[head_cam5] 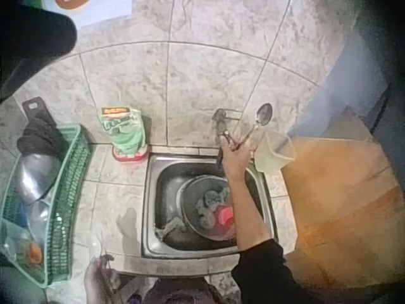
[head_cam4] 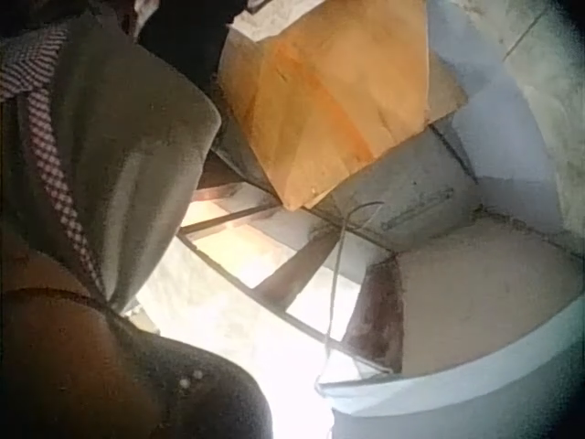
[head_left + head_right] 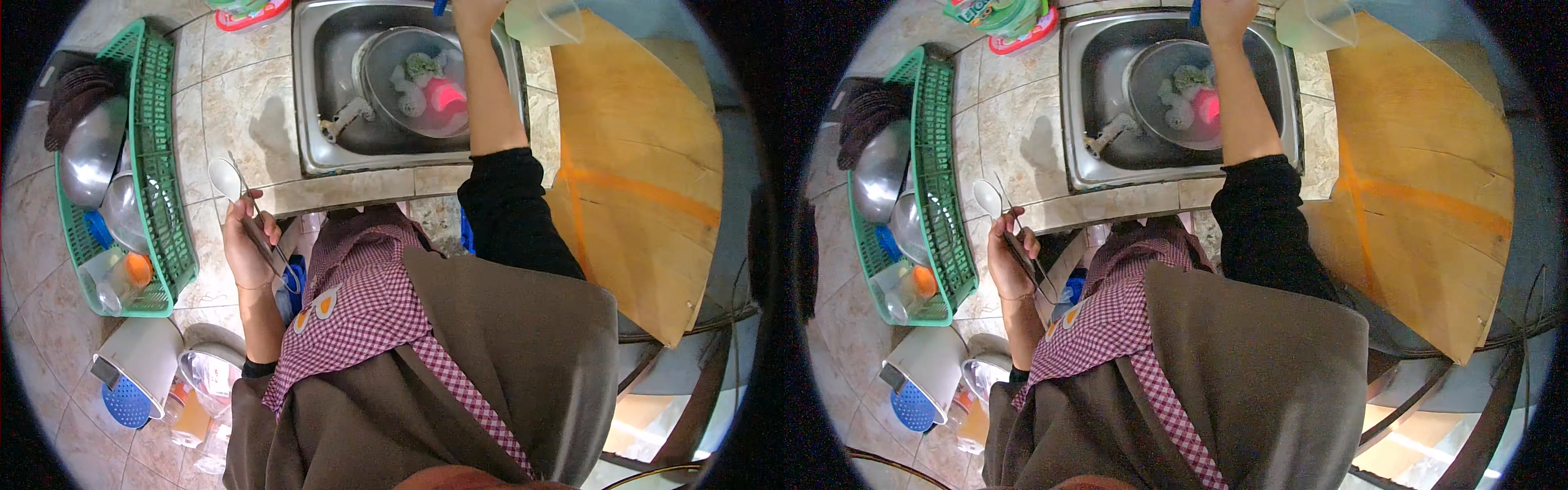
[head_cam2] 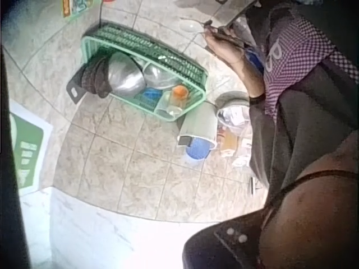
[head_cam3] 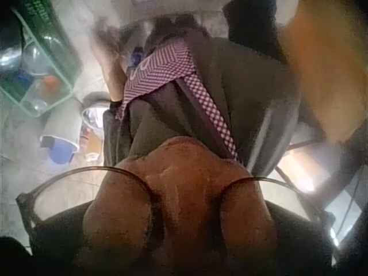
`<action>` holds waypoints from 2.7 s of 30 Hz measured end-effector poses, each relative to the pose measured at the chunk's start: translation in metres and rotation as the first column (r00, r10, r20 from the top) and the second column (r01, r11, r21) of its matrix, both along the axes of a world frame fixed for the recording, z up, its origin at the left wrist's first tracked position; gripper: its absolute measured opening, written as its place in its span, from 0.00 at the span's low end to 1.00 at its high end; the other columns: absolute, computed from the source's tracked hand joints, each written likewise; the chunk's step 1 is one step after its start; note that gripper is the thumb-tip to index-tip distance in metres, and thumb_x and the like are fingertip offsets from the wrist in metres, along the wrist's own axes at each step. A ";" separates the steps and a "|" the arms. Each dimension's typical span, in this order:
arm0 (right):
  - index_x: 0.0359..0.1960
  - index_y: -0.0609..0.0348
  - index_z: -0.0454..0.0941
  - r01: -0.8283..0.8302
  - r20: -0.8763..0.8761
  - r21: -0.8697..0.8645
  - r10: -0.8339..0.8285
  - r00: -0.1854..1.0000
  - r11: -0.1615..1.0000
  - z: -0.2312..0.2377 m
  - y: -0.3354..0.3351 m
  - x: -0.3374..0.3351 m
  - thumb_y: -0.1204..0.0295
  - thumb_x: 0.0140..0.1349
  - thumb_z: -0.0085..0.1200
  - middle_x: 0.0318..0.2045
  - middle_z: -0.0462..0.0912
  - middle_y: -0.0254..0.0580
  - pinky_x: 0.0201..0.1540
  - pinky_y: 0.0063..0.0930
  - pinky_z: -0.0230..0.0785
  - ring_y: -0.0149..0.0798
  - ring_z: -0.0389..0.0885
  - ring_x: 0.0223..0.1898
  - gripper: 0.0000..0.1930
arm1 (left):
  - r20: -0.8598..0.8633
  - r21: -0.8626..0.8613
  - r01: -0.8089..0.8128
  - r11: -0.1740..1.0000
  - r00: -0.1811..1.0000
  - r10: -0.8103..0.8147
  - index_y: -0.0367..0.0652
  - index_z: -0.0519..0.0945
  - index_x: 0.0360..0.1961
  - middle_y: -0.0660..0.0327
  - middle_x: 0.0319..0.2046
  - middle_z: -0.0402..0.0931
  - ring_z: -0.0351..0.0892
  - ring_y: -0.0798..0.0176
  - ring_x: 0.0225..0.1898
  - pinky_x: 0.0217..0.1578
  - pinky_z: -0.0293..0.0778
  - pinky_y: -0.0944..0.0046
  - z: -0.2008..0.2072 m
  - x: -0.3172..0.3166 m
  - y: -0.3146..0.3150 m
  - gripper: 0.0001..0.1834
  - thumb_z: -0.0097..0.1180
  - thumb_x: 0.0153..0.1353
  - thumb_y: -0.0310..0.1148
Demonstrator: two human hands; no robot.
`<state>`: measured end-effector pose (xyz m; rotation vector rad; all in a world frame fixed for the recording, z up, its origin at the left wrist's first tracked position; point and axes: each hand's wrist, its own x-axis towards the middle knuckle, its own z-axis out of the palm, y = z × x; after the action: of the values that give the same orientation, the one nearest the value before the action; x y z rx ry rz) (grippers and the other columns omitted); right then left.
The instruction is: The recorder washes various kitchen utensils and bowls in a sink after handling food preparation.
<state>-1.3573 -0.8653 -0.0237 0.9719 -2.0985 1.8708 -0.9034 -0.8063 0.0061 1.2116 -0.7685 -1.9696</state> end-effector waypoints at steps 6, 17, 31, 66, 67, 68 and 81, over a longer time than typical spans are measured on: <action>0.37 0.62 0.65 -0.226 0.185 -0.237 0.272 0.945 0.945 0.006 0.001 -0.001 0.76 0.55 0.57 0.27 0.72 0.31 0.24 0.18 0.62 0.23 0.66 0.23 0.13 | 0.008 -0.007 0.012 1.000 1.000 -0.012 0.39 0.66 0.34 0.63 0.34 0.63 0.60 0.71 0.19 0.18 0.59 0.72 0.008 -0.053 -0.002 0.13 0.40 0.64 0.39; 0.41 0.63 0.68 -0.348 0.188 -0.186 0.381 0.905 0.919 -0.002 0.004 -0.020 0.78 0.58 0.54 0.33 0.79 0.37 0.26 0.15 0.64 0.23 0.71 0.26 0.11 | 0.010 -0.012 0.068 0.998 0.998 -0.068 0.44 0.62 0.27 0.56 0.39 0.67 0.61 0.71 0.18 0.17 0.59 0.71 0.002 -0.099 -0.001 0.14 0.43 0.62 0.42; 0.39 0.58 0.58 -0.087 0.793 -0.342 0.337 0.508 0.936 -0.105 0.043 0.032 0.66 0.69 0.36 0.36 0.78 0.51 0.18 0.25 0.63 0.30 0.65 0.16 0.09 | 0.034 0.070 0.018 0.997 0.999 -0.020 0.36 0.69 0.34 0.61 0.31 0.64 0.62 0.69 0.19 0.17 0.59 0.69 -0.031 -0.134 -0.031 0.12 0.43 0.61 0.36; 0.47 0.61 0.62 -0.358 0.830 -0.523 0.558 -0.006 0.774 -0.132 0.051 0.061 0.73 0.66 0.36 0.32 0.76 0.48 0.28 0.29 0.67 0.37 0.73 0.26 0.09 | 0.125 -0.077 0.040 0.996 0.992 -0.030 0.41 0.75 0.31 0.69 0.17 0.64 0.58 0.75 0.13 0.13 0.58 0.72 -0.070 -0.257 -0.043 0.07 0.53 0.61 0.33; 0.47 0.61 0.60 -0.338 0.832 -0.508 0.552 0.043 0.792 -0.127 0.047 0.068 0.76 0.65 0.36 0.36 0.76 0.51 0.33 0.30 0.70 0.41 0.76 0.31 0.10 | 0.138 -0.065 0.049 0.997 0.990 -0.039 0.41 0.77 0.33 0.69 0.19 0.65 0.58 0.76 0.14 0.14 0.56 0.72 -0.073 -0.257 -0.044 0.05 0.53 0.61 0.31; 0.47 0.61 0.60 -0.338 0.833 -0.508 0.551 0.041 0.792 -0.120 0.046 0.072 0.76 0.65 0.36 0.36 0.76 0.51 0.33 0.30 0.70 0.41 0.76 0.31 0.10 | 0.140 -0.064 0.047 0.997 0.989 -0.038 0.41 0.77 0.33 0.69 0.19 0.65 0.58 0.76 0.14 0.14 0.56 0.72 -0.076 -0.257 -0.044 0.05 0.53 0.61 0.31; 0.40 0.62 0.62 -0.186 0.826 -0.547 0.562 0.036 0.816 -0.105 0.045 0.081 0.68 0.70 0.29 0.50 0.71 0.67 0.54 0.40 0.68 0.56 0.74 0.50 0.10 | 0.291 -0.102 0.069 0.992 0.956 -0.037 0.39 0.79 0.39 0.66 0.23 0.71 0.62 0.75 0.15 0.13 0.60 0.72 -0.087 -0.270 -0.039 0.13 0.62 0.54 0.34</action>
<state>-1.2767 -0.8200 -0.1288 0.0097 -1.8172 3.8019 -1.1734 -0.8454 -0.0813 1.4424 -1.0527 -1.7859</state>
